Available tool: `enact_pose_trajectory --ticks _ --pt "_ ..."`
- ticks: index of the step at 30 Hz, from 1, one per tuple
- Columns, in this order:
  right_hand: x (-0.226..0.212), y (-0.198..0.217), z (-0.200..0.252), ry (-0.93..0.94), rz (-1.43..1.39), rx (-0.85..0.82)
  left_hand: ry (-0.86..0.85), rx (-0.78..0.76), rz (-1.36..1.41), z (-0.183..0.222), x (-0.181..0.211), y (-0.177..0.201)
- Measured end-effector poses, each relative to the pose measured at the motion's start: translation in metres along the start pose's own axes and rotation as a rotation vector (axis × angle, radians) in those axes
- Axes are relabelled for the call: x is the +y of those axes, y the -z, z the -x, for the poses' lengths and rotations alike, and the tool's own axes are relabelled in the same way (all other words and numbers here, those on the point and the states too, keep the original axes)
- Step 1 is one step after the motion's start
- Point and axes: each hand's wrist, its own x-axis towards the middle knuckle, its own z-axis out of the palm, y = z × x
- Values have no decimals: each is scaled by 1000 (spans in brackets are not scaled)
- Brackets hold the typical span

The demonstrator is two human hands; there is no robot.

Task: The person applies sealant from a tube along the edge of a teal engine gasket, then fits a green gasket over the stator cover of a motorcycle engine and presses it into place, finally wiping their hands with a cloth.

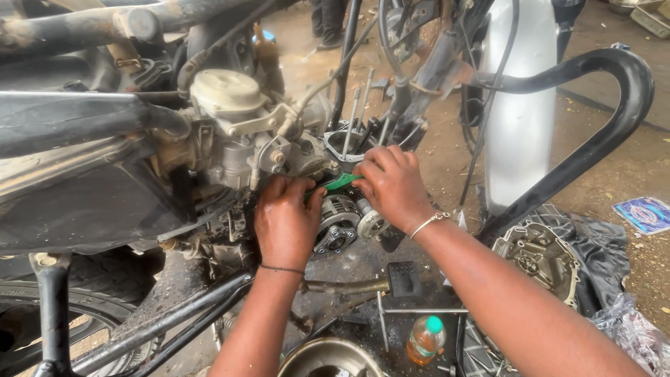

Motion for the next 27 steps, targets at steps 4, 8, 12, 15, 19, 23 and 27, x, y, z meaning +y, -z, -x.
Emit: enact_pose_trajectory --ticks 4,8,12,15,19,23,27 --pt "6 -9 2 3 29 -13 -40 -17 -32 -3 0 -1" --pt "1 -7 0 -17 16 -36 -29 -27 -32 -4 0 2" --pt "0 -8 1 -5 13 -25 -37 -23 -39 -1 -4 -1" --pt "0 -8 2 -6 23 -28 -53 -6 -66 0 -6 -3" --pt "0 -7 1 -35 23 -31 -43 9 -62 -2 -5 -4" --pt "12 -14 3 -28 8 -20 -22 3 -59 -2 -5 -5" --pt "25 -9 9 -132 -7 1 -46 44 -68 -1 -5 -9"
